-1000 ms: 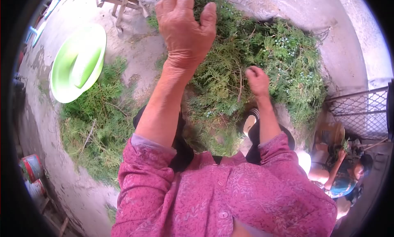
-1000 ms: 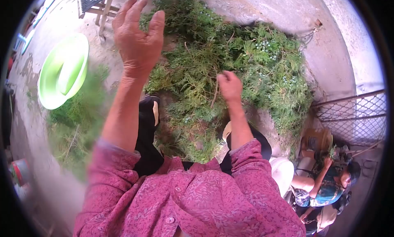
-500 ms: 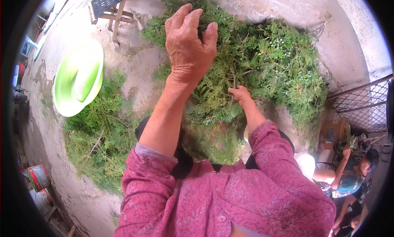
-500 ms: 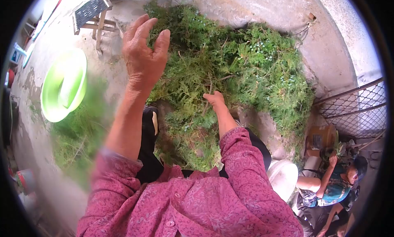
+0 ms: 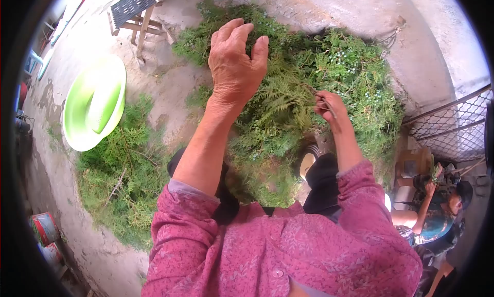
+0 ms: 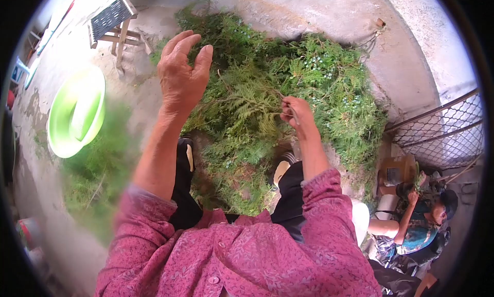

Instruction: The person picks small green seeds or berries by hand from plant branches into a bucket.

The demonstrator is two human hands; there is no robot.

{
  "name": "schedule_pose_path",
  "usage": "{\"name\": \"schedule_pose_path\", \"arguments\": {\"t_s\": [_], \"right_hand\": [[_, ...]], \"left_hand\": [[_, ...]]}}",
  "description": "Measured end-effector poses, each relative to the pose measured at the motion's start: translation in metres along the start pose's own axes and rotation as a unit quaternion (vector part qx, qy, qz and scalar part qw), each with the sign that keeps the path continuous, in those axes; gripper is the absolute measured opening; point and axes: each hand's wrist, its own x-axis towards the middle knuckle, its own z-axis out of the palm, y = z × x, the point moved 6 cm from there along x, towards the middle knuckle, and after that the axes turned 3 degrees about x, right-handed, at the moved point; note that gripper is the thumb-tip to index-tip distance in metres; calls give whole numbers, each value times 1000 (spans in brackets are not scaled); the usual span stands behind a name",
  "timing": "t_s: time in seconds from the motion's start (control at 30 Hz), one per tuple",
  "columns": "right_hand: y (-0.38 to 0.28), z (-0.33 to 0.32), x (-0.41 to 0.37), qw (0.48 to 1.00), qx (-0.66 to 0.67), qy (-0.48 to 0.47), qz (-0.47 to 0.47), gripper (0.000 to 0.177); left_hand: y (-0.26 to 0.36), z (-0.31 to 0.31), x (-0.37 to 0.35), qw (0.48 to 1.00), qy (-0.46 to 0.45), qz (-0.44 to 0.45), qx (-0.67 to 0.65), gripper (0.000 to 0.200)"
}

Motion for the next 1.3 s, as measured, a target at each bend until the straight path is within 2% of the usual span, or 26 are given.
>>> {"name": "schedule_pose_path", "arguments": {"t_s": [0.17,0.23,0.27,0.3,0.33,0.37,0.47,0.5,0.57,0.63,0.67,0.73,0.77,0.83,0.87,0.93,0.97,1.0,1.03,1.07,1.1,1.13,1.17,1.23,1.27,1.3], "right_hand": [[-42,-3,-64,992,-82,-13,-98,6],[-51,-2,-88,958,-221,62,-172,13],[-46,-7,-87,951,-238,57,-188,29],[-42,-9,-91,951,-234,59,-193,29],[-39,-6,-98,944,-230,51,-232,33],[-38,-3,-104,935,-225,43,-270,37],[-38,10,-132,918,-250,30,-306,42],[-40,18,-145,910,-260,26,-323,42],[-41,27,-169,900,-274,32,-338,41],[-37,39,-191,849,-371,29,-374,39],[-32,40,-197,851,-367,31,-375,39],[-25,53,-217,768,-412,-3,-490,41],[-22,52,-219,770,-408,1,-491,41],[-13,63,-232,666,-472,-38,-576,45],[-2,62,-228,643,-533,-52,-548,52],[8,64,-228,650,-552,-81,-516,54],[15,67,-225,655,-571,-114,-482,57],[21,67,-222,684,-569,-158,-428,63],[19,66,-219,685,-567,-158,-429,63],[17,64,-215,721,-516,-199,-418,61],[13,62,-210,753,-461,-238,-405,59],[-2,60,-207,772,-467,-261,-342,50],[-16,56,-204,774,-464,-263,-341,50],[-44,47,-195,849,-359,-235,-308,37],[-59,45,-198,893,-295,-222,-256,33],[-73,43,-200,929,-230,-208,-200,30]], "left_hand": [[-13,19,-7,978,-69,-130,-151,27],[-4,21,-8,965,-109,-169,-168,28],[-7,32,-15,928,-163,-248,-223,29],[-8,43,-23,880,-216,-324,-272,31],[-7,51,-29,851,-237,-353,-308,31],[-3,55,-31,853,-238,-347,-308,31],[5,81,-51,744,-305,-440,-401,39],[7,86,-52,745,-308,-435,-401,39],[9,100,-69,636,-316,-549,-440,52],[8,117,-80,612,-311,-576,-445,47],[7,127,-90,583,-297,-623,-430,48],[15,133,-97,534,-279,-678,-421,52],[18,133,-96,536,-284,-676,-419,52],[29,135,-89,514,-245,-640,-515,55],[30,136,-92,516,-249,-638,-514,55],[26,143,-96,525,-231,-612,-545,35],[20,151,-100,527,-232,-610,-544,35],[4,158,-109,554,-228,-626,-500,30],[-10,163,-116,579,-224,-640,-453,26],[-19,172,-121,580,-225,-640,-450,26],[-31,178,-123,625,-241,-627,-398,23],[-36,176,-121,666,-255,-611,-343,21],[-41,173,-120,667,-256,-612,-339,21],[-29,166,-110,669,-387,-537,-337,56],[-28,164,-110,670,-386,-540,-333,56],[-29,162,-110,679,-347,-561,-324,35]]}}
